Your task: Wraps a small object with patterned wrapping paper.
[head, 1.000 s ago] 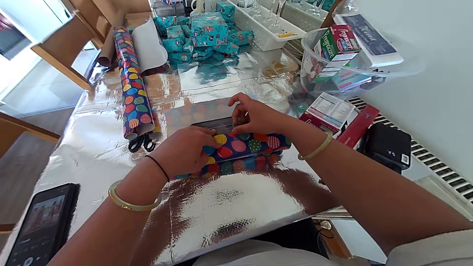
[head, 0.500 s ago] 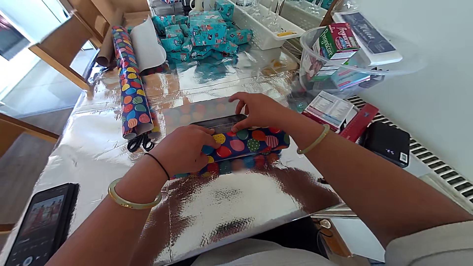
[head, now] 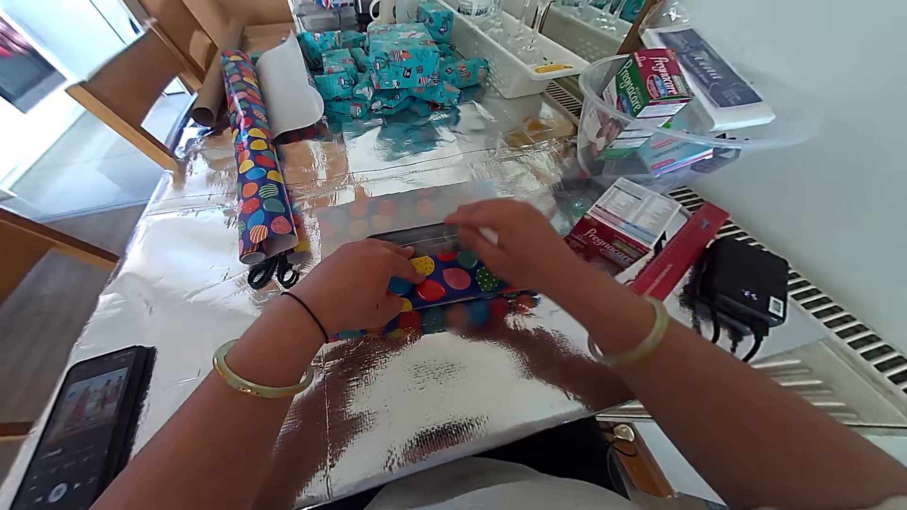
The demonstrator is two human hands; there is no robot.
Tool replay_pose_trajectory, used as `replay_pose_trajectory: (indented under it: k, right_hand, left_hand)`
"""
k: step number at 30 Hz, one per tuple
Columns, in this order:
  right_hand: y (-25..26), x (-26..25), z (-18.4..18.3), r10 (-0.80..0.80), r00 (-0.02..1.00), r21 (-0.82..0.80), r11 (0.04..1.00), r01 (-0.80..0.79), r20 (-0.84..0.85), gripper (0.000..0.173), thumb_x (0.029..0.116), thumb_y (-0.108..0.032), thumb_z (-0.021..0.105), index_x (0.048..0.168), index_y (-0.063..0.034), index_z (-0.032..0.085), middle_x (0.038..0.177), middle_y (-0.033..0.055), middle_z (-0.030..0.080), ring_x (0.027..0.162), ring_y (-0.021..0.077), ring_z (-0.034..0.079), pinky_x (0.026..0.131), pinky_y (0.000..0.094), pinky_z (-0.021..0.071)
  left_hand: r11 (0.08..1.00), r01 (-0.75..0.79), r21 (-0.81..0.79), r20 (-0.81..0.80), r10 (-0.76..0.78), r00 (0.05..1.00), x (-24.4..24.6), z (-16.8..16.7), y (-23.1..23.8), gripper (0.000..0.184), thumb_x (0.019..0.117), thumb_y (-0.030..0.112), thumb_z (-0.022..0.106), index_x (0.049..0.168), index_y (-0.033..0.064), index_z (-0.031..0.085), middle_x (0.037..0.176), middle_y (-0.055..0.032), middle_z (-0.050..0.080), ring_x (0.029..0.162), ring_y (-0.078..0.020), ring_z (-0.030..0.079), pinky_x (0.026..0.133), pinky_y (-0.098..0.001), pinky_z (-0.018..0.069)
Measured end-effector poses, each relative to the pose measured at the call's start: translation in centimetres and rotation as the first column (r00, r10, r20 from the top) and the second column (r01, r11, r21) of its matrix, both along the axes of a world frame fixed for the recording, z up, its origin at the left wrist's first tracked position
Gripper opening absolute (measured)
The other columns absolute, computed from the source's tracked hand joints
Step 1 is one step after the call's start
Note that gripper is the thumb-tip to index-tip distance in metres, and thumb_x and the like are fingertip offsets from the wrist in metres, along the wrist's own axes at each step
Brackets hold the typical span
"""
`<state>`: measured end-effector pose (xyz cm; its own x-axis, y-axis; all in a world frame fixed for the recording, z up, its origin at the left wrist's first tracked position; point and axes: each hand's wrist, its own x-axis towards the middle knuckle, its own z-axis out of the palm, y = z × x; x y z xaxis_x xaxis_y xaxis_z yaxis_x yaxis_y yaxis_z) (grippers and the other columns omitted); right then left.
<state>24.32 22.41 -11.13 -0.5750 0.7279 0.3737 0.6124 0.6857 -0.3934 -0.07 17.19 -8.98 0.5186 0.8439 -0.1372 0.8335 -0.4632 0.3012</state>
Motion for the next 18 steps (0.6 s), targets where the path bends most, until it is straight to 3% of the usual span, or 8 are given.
replay_pose_trajectory:
  k: [2,5,7,10,12,15,18]
  right_hand:
    - [-1.9,0.1,-1.4,0.075,0.987,0.008,0.997,-0.077,0.141,0.043,0.1069,-0.028,0.044,0.134,-0.0044,0.068,0.142,0.012,0.064,0.14,0.0307,0.053,0.119,0.0587,0.0334]
    - [-2.5,0.7,-3.0,0.117,0.923,-0.068,0.993,-0.099,0.366,0.065,0.1092,-0.048,0.033,0.159,-0.0063,0.037,0.166,0.0114,0.034,0.156,0.0289,0.027,0.124,0.0643,0.0105]
    - [-2.4,1.1,-3.3,0.13,0.903,-0.052,0.991,-0.119,0.409,0.072,0.1076,-0.054,0.031,0.163,-0.0083,0.029,0.169,0.0106,0.027,0.157,0.0283,0.022,0.122,0.067,0.008]
    - [-2.2,1.3,-2.3,0.165,0.891,-0.138,0.984,-0.116,0.423,0.073,0.1078,-0.056,0.028,0.164,-0.0096,0.025,0.171,0.0092,0.023,0.159,0.0274,0.017,0.123,0.0672,0.0045]
    - [-2.5,1.4,-1.8,0.153,0.913,-0.111,0.987,-0.119,0.377,0.073,0.1078,-0.055,0.025,0.163,-0.0076,0.028,0.17,0.0103,0.026,0.158,0.0276,0.019,0.123,0.0675,0.0046]
    - [-4.6,1.1,-2.2,0.126,0.945,0.081,0.984,-0.157,0.303,0.073,0.1075,-0.054,0.019,0.158,-0.0057,0.04,0.165,0.0105,0.037,0.155,0.0259,0.03,0.123,0.067,0.0117]
    - [-6.6,0.8,-3.3,0.101,0.927,0.112,0.982,-0.151,0.361,0.073,0.1074,-0.053,0.019,0.155,-0.0043,0.044,0.163,0.0107,0.04,0.153,0.0251,0.034,0.123,0.0656,0.0139]
  left_hand:
    - [0.999,0.012,0.031,0.014,-0.013,1.0,-0.1,-0.2,-0.1,0.035,0.0887,0.008,0.071,0.121,0.0219,0.078,0.143,-0.0087,0.062,0.134,-0.0283,0.057,0.105,-0.052,0.0487]
    - [1.0,0.018,0.016,-0.013,-0.018,1.0,-0.1,-0.3,0.1,0.037,0.0901,0.01,0.069,0.123,0.024,0.076,0.146,-0.008,0.06,0.136,-0.0265,0.055,0.108,-0.05,0.0472]
    - [1.0,0.012,0.014,-0.014,-0.011,1.0,0.0,-0.2,0.0,0.036,0.0906,0.011,0.069,0.123,0.0239,0.076,0.146,-0.0077,0.06,0.136,-0.0264,0.055,0.108,-0.0493,0.0468]
    - [1.0,0.013,0.016,-0.021,-0.013,1.0,0.0,-0.1,0.0,0.035,0.0904,0.011,0.068,0.122,0.0235,0.076,0.146,-0.0078,0.06,0.136,-0.0262,0.055,0.108,-0.0493,0.0472]
    - [1.0,0.013,0.005,-0.025,-0.013,1.0,0.0,0.0,0.0,0.036,0.0908,0.011,0.068,0.124,0.0234,0.076,0.146,-0.0079,0.059,0.136,-0.0262,0.055,0.108,-0.0495,0.0469]
    - [1.0,0.0,0.001,-0.014,0.0,1.0,0.0,-0.1,-0.1,0.037,0.0901,0.01,0.068,0.124,0.0235,0.076,0.147,-0.0073,0.059,0.136,-0.0259,0.055,0.108,-0.0496,0.0473]
    - [1.0,-0.004,-0.008,-0.022,0.004,1.0,0.1,0.1,-0.1,0.038,0.0903,0.01,0.068,0.124,0.0234,0.076,0.147,-0.0064,0.059,0.137,-0.0254,0.054,0.109,-0.0486,0.0465]
